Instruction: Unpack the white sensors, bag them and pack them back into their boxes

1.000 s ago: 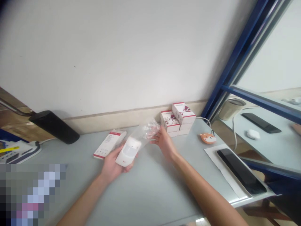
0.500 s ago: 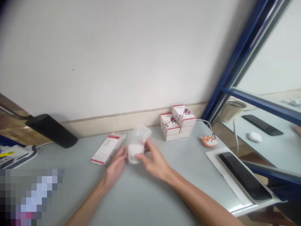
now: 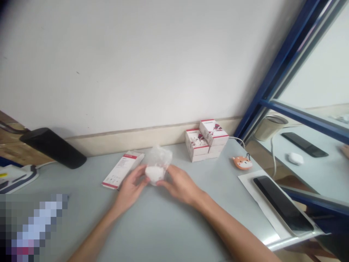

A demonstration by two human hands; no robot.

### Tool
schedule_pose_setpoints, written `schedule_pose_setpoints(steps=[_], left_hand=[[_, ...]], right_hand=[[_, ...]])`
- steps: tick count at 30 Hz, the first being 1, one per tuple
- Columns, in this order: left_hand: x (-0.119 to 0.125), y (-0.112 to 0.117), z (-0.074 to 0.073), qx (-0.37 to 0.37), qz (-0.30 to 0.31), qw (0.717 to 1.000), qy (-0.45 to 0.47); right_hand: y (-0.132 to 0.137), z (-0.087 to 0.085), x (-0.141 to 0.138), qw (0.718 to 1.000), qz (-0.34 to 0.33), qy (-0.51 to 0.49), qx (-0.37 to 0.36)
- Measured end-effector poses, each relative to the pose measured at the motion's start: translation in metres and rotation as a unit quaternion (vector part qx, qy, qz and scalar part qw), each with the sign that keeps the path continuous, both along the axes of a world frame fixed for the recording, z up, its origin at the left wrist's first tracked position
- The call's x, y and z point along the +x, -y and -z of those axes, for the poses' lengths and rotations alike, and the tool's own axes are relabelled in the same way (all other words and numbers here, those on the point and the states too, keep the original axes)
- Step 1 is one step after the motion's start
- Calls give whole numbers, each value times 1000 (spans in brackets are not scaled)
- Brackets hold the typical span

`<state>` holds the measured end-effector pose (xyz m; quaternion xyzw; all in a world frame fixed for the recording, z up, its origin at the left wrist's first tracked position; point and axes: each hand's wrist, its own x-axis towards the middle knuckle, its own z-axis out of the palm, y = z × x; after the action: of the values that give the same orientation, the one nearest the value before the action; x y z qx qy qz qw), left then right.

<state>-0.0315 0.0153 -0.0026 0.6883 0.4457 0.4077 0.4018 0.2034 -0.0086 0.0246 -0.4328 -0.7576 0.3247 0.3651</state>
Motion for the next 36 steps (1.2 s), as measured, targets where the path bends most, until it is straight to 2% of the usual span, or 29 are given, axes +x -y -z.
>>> schedule_pose_setpoints(steps=[4,8,11,14,17,22,28,31,34,36], left_hand=[[-3,-2,2,-18,23,998,-57],[1,4,-6,-37,20,995,-87],[4,10,-12,-30,27,999,-27],[8,13,-11,-47,36,997,53],[11,12,-4,-71,23,996,47],[13,13,7,-83,9,996,27],[20,18,0,-44,-23,996,71],[23,19,-6,-38,-52,991,119],[22,17,-3,-56,-32,989,137],[20,16,2,-61,-17,991,117]], right_hand=[[-1,-7,5,1000,-13,4,5],[-6,-4,8,999,-11,38,-28],[-8,2,9,996,-14,78,-28],[-8,9,8,991,-12,135,5],[-7,11,6,987,-22,157,23],[-5,11,5,989,-28,140,33],[-4,12,4,989,-30,140,25],[-3,9,4,995,-35,96,13],[-4,7,3,997,-28,64,22],[-6,7,2,996,-28,85,26]])
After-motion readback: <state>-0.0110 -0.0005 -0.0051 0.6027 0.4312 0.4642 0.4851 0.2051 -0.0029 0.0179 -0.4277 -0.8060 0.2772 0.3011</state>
